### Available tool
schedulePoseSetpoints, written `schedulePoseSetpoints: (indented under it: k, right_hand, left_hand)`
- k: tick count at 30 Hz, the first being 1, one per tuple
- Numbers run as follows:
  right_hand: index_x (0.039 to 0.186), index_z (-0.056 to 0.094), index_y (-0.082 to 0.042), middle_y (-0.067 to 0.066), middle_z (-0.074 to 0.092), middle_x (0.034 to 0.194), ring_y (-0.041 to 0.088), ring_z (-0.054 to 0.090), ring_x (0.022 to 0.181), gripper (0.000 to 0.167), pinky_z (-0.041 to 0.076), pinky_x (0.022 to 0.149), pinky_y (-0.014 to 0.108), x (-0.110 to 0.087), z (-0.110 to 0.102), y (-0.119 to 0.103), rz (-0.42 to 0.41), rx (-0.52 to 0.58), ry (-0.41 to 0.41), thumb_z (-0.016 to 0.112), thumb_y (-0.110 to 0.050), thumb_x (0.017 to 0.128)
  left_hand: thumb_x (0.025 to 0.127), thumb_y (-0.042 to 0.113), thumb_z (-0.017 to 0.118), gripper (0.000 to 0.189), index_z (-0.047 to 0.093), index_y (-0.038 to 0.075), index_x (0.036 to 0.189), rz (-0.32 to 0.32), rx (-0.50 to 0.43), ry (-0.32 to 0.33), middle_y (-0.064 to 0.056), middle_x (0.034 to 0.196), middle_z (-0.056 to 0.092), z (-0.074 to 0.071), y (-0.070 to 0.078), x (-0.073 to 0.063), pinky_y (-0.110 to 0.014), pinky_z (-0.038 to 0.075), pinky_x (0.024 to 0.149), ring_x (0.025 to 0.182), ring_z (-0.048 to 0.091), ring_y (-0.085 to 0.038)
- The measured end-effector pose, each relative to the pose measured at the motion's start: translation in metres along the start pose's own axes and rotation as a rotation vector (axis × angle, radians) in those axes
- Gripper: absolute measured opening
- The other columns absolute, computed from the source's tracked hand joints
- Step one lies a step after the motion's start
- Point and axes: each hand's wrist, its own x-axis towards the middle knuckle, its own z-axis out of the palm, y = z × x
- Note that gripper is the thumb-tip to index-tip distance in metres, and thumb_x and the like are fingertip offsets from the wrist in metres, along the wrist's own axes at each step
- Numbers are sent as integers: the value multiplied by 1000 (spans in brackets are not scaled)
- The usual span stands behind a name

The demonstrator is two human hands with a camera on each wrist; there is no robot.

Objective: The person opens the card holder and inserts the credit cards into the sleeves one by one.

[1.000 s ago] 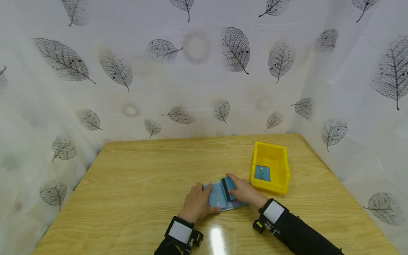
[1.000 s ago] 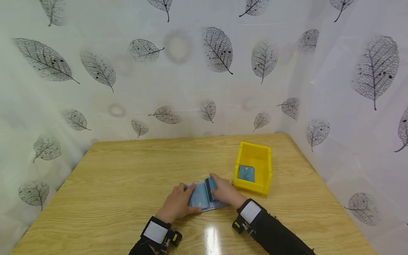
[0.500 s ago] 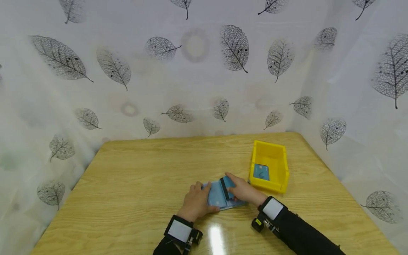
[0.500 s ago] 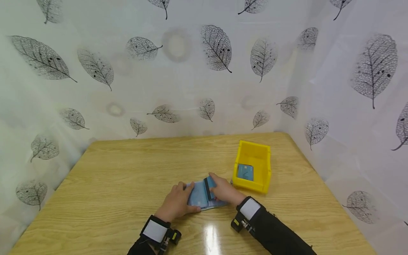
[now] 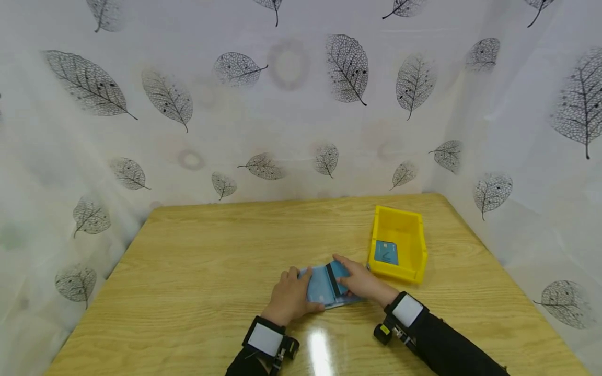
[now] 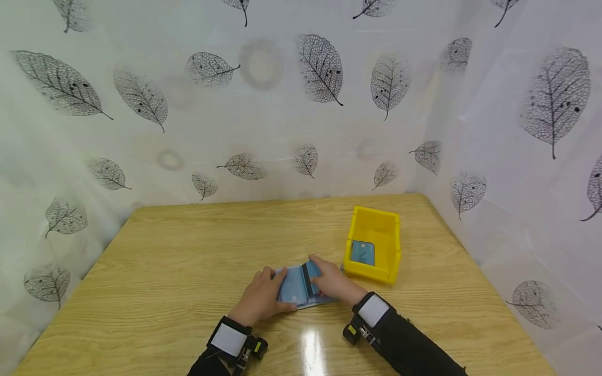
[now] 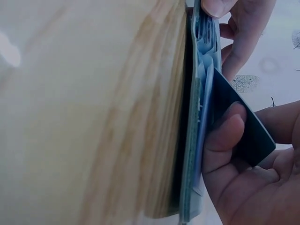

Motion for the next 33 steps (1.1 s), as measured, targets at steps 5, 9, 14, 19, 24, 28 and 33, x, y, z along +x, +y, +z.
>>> schedulePoseSetpoints:
  k: [5, 9, 14, 19, 24, 28, 33]
  right_hand:
    - [148, 34, 1, 31, 37, 145, 19, 56, 67, 57, 51, 55, 32, -2, -3, -3, -14, 46, 18, 54, 2, 95]
    - [147, 36, 2, 30, 43, 141, 18, 56, 60, 56, 50, 53, 31, -3, -1, -9, -28, -54, 8, 55, 2, 94]
    - [147, 36, 3, 26, 55, 127, 14, 50, 46, 57, 46, 48, 30, -3, 5, -13, -29, -168, -1, 56, 2, 94]
    - [146, 37, 3, 20, 63, 111, 14, 47, 44, 57, 44, 49, 29, -4, 7, -15, -17, -209, 13, 58, 0, 93]
    - [143, 42, 4, 21, 61, 121, 21, 62, 68, 57, 52, 67, 38, -6, 7, -15, 9, -262, 39, 62, -3, 91]
    - [141, 45, 4, 24, 57, 131, 27, 59, 106, 55, 48, 91, 48, -5, 8, -15, -3, -338, 55, 65, -7, 91]
    - [141, 45, 4, 25, 57, 131, 32, 58, 114, 56, 46, 94, 51, -5, 11, -17, -2, -385, 39, 66, -12, 92]
  left_hand:
    - [71, 56, 80, 92, 50, 7, 142, -5, -4, -5, -18, 119, 51, 1, 0, -1, -35, 49, 66, 96, 49, -26]
    - [71, 57, 79, 92, 49, 7, 143, -4, -2, -3, -18, 119, 51, 2, -1, 0, -35, 49, 67, 98, 50, -26]
    - [71, 57, 79, 93, 49, 7, 143, -3, -14, -4, -17, 119, 51, 2, -1, -1, -35, 49, 67, 99, 49, -26]
    - [71, 57, 80, 92, 50, 7, 142, -2, -6, 4, -17, 118, 51, 3, -1, -1, -35, 49, 67, 98, 49, -26]
    - [71, 56, 80, 92, 49, 7, 143, -10, -8, -5, -17, 119, 51, 2, 0, -2, -34, 48, 67, 99, 49, -26]
    - [70, 56, 80, 92, 50, 7, 142, -15, -3, 6, -17, 119, 51, 1, 0, -2, -35, 49, 67, 99, 50, -26]
    - [70, 56, 81, 92, 50, 7, 142, -4, -2, 21, -18, 120, 51, 1, -1, -2, -36, 50, 67, 101, 50, -28]
